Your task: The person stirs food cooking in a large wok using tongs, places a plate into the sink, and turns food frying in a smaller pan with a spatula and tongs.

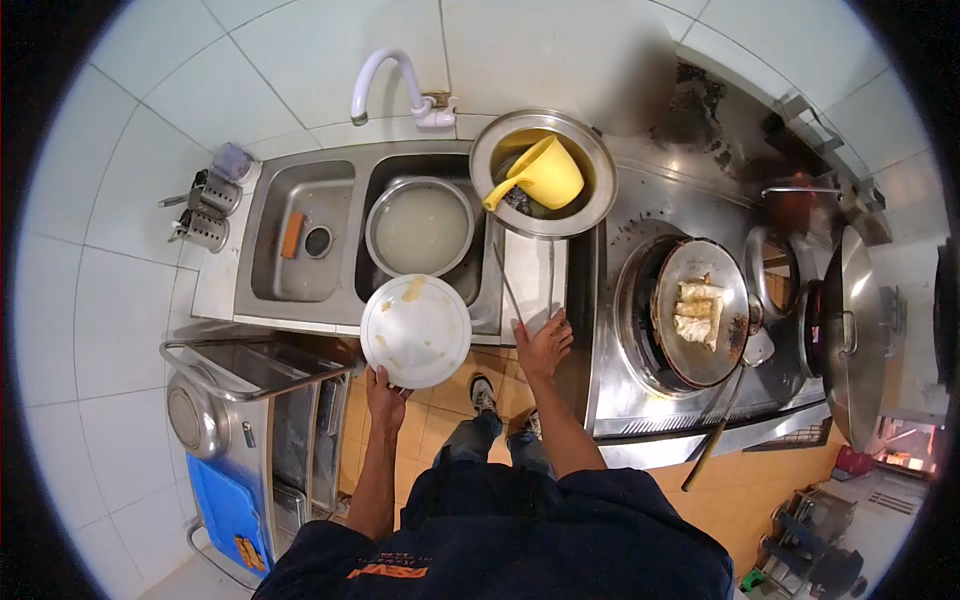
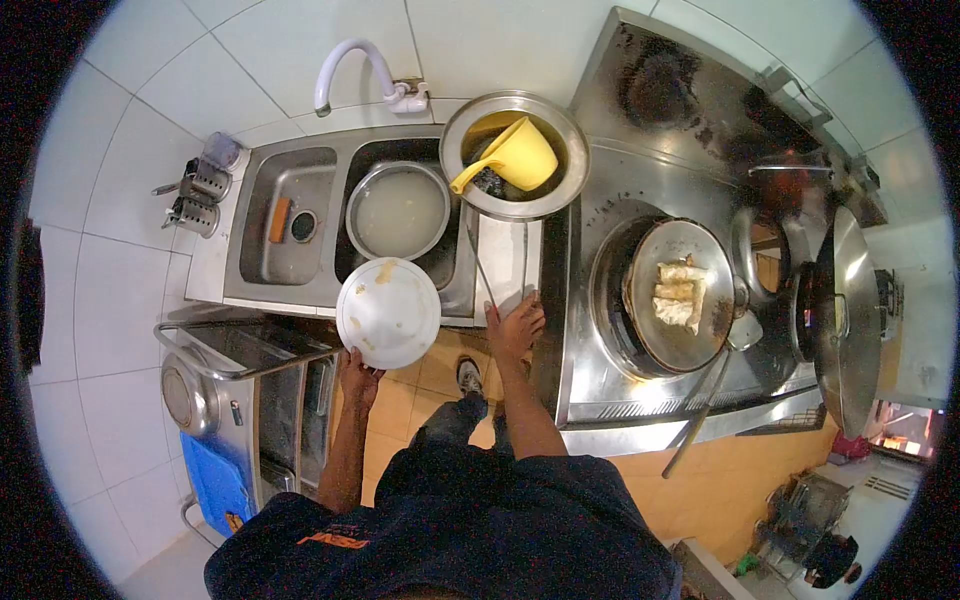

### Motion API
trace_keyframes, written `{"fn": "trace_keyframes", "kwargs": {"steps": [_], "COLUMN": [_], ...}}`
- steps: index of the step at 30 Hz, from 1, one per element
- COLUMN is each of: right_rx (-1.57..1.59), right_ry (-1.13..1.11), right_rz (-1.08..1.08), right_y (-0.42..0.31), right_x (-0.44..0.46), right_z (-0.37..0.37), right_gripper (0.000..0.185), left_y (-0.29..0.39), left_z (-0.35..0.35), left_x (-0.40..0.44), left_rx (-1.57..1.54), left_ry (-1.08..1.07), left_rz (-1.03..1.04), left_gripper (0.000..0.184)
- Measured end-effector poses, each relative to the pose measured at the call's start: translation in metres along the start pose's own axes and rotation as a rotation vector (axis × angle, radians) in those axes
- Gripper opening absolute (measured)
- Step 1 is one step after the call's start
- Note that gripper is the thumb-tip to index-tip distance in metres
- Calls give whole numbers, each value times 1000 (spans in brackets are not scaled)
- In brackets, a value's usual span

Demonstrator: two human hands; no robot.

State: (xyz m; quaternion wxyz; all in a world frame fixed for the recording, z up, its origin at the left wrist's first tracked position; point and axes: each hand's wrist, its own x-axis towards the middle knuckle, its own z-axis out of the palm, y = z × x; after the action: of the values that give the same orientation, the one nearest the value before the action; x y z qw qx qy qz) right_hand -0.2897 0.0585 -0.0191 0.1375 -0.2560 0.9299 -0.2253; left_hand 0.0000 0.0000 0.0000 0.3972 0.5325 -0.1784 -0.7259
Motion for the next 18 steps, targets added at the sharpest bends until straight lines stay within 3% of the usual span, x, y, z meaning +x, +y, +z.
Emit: {"fn": "trace_keyframes", "kwargs": {"steps": [5,7,11,18], "right_rx": [273,342,328,453], "right_ry": [122,99,-49,120], "right_rz": [-394,-416,-284,-182], "right_y": [7,21,48,112], "right_x": [-18,-26,-61,-100], "right_z": [-26,-62,-120,-190], "right_gripper": [72,67,62,57], "left_y": [1,-15,-24,-18], "left_z": [20,33,48,89], "left_x": [5,5,7,-22], "left_rx": [-14,-64,-105,-36], "left_ry": [-109,-129,-293,-347], "left_rz": [61,32,-9,48], "left_gripper": [45,43,43,41]}}
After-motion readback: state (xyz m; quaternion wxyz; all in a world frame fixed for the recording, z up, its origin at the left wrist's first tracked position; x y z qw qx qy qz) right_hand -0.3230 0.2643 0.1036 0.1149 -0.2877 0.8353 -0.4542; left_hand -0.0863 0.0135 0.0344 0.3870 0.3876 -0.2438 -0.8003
